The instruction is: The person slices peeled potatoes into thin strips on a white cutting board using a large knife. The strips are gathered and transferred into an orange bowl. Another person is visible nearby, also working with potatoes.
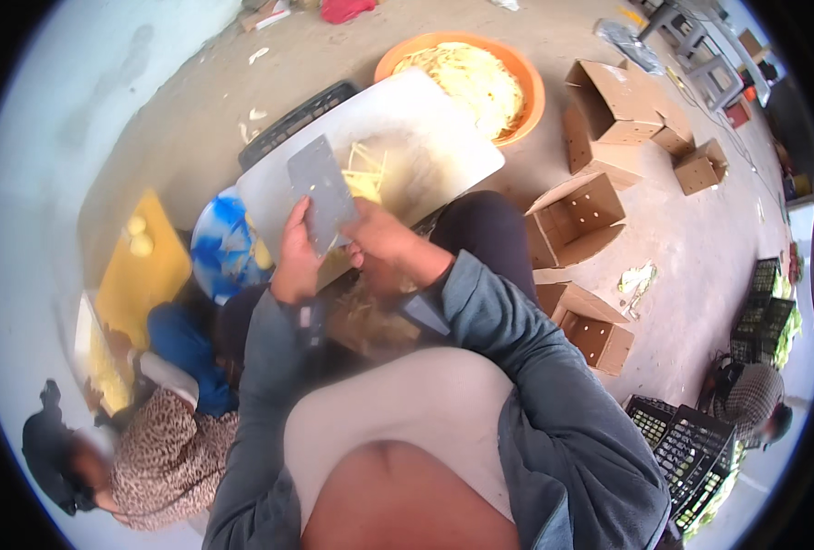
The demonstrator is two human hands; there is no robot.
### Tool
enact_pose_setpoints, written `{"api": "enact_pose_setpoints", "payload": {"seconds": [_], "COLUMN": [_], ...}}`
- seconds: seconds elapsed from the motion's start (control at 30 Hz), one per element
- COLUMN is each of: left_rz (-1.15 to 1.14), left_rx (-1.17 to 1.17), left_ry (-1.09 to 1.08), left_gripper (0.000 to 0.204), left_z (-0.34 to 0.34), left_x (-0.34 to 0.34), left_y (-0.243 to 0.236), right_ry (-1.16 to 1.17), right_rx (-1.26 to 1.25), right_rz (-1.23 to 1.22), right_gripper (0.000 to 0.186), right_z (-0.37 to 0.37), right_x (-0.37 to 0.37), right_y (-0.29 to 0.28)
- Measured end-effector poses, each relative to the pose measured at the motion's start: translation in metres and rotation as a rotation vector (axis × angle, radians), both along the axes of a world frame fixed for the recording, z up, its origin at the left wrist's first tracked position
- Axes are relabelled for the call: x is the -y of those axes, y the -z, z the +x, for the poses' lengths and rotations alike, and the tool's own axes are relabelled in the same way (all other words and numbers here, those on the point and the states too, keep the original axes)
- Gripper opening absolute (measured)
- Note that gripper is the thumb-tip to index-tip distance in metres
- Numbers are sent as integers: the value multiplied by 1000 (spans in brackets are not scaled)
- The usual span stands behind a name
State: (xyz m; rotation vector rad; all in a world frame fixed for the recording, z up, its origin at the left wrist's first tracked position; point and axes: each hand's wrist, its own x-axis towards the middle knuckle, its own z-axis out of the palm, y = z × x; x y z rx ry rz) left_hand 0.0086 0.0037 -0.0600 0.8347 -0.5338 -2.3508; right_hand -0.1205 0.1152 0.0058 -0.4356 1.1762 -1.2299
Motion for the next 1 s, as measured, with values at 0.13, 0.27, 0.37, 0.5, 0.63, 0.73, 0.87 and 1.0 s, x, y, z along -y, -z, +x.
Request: {"api": "enact_pose_setpoints", "payload": {"seconds": [0.13,0.27,0.37,0.5,0.63,0.73,0.87,1.0], "left_rz": [67,89,179,263,204,60,-255,-458], "left_rx": [-92,106,96,-222,82,378,761,733], "left_ry": [170,-13,-39,-11,-150,-242,-197,-225], "left_gripper": [39,40,33,19,16,12,25,29], "left_z": [6,-7,-13,12,5,-1,-14,-12], "left_x": [13,5,4,32,31,30,26,30], "left_y": [18,1,-13,30,40,50,67,100], "right_ry": [20,11,19,68,120,160,198,158], "right_rx": [0,29,47,39,-37,-32,3,16], "right_rz": [6,-7,-8,-33,-21,-23,-42,-31], "right_gripper": [27,27,26,25,27,26,23,24], "right_z": [-1,-1,-8,-7,-16,-24,-32,-28], "right_x": [-5,-2,-1,3,2,1,0,-2], "right_y": [-4,4,1,-1,-5,-5,7,5]}}
